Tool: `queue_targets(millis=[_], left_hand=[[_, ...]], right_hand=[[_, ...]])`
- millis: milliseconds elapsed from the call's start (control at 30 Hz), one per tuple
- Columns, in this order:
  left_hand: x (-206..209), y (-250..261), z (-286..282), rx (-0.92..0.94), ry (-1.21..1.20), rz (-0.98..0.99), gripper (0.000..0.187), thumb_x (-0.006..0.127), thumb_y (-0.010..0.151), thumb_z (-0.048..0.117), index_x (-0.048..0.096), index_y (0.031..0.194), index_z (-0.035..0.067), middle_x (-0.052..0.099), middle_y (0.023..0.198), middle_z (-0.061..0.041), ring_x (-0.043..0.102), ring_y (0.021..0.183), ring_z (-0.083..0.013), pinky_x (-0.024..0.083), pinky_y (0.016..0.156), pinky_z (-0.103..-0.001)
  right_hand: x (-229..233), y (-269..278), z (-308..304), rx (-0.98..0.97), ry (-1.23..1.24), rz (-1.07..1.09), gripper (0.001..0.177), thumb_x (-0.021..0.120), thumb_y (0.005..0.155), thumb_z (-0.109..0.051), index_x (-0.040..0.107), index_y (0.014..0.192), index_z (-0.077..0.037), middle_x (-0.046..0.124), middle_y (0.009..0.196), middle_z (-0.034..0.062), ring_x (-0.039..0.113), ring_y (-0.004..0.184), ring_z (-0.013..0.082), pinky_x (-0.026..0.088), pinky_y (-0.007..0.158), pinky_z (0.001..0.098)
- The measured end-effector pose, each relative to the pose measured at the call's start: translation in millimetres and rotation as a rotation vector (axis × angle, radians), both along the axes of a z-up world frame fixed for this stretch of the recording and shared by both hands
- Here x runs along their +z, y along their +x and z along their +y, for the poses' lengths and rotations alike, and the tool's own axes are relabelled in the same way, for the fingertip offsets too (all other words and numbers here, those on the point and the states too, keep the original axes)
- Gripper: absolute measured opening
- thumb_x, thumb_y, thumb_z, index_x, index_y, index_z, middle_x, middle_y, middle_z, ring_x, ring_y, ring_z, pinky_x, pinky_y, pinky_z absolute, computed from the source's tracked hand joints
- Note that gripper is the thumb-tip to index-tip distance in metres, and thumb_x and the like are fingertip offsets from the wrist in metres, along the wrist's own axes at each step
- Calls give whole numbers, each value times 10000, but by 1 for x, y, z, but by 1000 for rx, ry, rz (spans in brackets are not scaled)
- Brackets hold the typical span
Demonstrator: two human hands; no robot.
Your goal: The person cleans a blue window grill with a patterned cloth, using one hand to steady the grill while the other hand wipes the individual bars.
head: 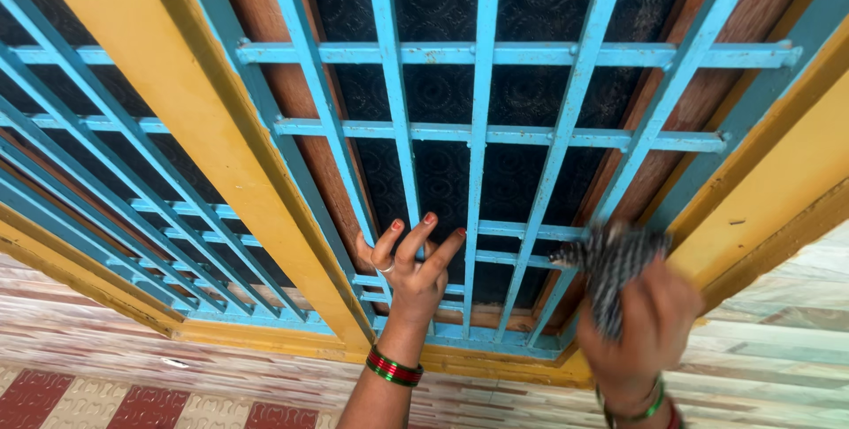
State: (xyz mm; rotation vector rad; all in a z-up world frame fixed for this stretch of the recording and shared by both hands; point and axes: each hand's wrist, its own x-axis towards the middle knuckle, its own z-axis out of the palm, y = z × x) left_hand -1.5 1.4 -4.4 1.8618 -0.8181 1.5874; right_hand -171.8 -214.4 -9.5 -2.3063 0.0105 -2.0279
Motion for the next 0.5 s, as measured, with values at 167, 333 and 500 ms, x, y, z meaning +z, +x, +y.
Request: queue_targets(millis=[167,333,500], left_hand=[[2,-2,0,-3,-15,9,396,691,987,57,737,1038,448,506,1393,137,300,1424,-163,188,1172,-571],[8,-1,2,-15,-11,-10,393,707,982,53,748,1040,439,518,1382,142,306,1422,-164,193,1167,-549],[9,-4,4,-30,-6,-1,385,734,965,41,755,1038,419,535,1355,136,323,1417,-165,194,1176,-531]], right_hand=[[-64,25,0,31,-86,215,459,731,644,-135,605,1049,42,568,1218,316,513,1245,567,429,1061,703],[-211,-8,0,280,-188,477,406,705,722,-49,694,1127,-25,641,1208,170,583,1220,411,504,974,556],[-175,-19,10,285,-162,508,455,688,642,-92,738,1092,-51,663,1218,147,606,1173,350,470,887,514]])
